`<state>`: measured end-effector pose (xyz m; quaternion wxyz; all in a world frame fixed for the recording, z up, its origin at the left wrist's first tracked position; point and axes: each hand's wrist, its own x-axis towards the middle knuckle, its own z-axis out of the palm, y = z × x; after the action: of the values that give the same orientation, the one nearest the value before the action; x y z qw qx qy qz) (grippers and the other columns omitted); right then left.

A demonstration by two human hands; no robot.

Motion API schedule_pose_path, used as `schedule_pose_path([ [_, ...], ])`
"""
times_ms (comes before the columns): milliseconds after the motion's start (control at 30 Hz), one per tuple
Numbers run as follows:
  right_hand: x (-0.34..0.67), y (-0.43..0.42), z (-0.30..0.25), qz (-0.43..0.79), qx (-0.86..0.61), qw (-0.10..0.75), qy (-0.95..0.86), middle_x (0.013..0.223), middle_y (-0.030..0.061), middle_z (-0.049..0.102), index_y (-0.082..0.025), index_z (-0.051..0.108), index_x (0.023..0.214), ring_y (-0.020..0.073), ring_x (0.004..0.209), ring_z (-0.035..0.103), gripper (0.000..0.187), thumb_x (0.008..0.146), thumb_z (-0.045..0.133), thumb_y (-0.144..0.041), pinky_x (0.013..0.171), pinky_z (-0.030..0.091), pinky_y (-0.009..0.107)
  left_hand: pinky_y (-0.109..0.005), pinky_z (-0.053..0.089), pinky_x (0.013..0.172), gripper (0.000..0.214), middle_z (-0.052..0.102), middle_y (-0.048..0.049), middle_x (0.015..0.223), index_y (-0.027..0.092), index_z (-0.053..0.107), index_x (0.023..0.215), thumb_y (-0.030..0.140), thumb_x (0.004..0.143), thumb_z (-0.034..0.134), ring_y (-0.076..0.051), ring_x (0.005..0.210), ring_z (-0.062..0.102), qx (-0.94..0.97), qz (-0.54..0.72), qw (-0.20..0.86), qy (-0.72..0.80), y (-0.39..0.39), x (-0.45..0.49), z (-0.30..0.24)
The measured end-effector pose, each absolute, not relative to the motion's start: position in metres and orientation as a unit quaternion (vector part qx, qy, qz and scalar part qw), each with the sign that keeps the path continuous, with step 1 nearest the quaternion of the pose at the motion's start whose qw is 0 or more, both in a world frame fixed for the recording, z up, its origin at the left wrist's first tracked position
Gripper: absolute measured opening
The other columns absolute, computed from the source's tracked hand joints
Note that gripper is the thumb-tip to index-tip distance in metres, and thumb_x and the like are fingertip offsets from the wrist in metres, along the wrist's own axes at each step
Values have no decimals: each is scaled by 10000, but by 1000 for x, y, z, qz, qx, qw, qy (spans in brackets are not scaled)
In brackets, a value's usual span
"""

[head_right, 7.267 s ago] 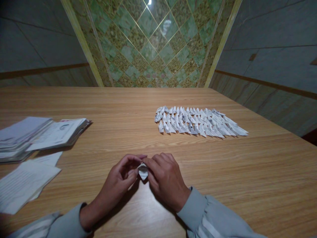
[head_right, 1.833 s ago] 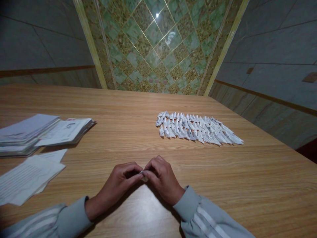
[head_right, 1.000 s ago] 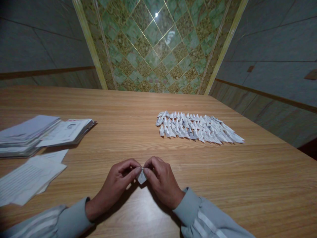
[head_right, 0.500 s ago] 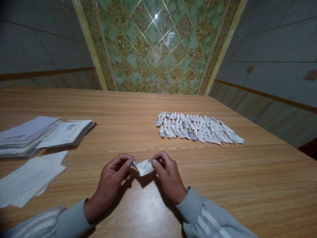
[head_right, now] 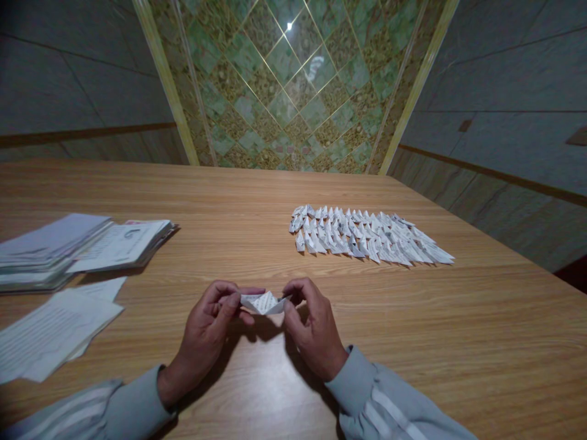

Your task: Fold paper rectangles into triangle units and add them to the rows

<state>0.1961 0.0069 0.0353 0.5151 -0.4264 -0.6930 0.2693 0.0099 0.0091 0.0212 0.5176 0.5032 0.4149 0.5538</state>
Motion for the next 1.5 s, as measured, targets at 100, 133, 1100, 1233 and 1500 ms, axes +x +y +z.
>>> schedule_pose_path([
  [100,196,4,45,238,-369,463,-770,935,71,614,-203,633,895,215,916,595,113,875,523,-193,788,481,345,-244,552,556,300,764,-98,977,196,495,886,470,905,614,-137,597,678,532,546,503,407,9,8,20],
  [133,197,4,46,230,-360,451,-784,973,81,620,-203,652,876,225,948,594,92,864,561,-197,803,482,356,-245,550,569,300,768,-101,978,195,498,883,470,904,615,-138,603,678,535,545,501,407,9,8,20],
  [1100,197,8,38,258,-438,459,-728,741,2,680,-197,629,803,149,678,634,68,844,682,-185,619,462,244,-244,516,654,310,714,15,769,193,570,944,210,712,774,-153,713,673,501,522,541,429,13,13,23],
  [1233,198,10,39,271,-436,462,-723,757,5,690,-192,652,816,148,691,633,39,845,677,-184,630,458,244,-230,505,613,315,711,28,728,187,572,915,202,684,787,-143,665,666,479,523,559,429,16,14,25],
  [1500,196,8,37,348,-458,371,-729,660,-3,633,-169,640,731,134,604,565,180,872,648,-280,568,382,237,-231,492,637,302,710,15,774,182,640,1008,196,730,758,-138,696,645,554,486,533,415,14,11,21],
])
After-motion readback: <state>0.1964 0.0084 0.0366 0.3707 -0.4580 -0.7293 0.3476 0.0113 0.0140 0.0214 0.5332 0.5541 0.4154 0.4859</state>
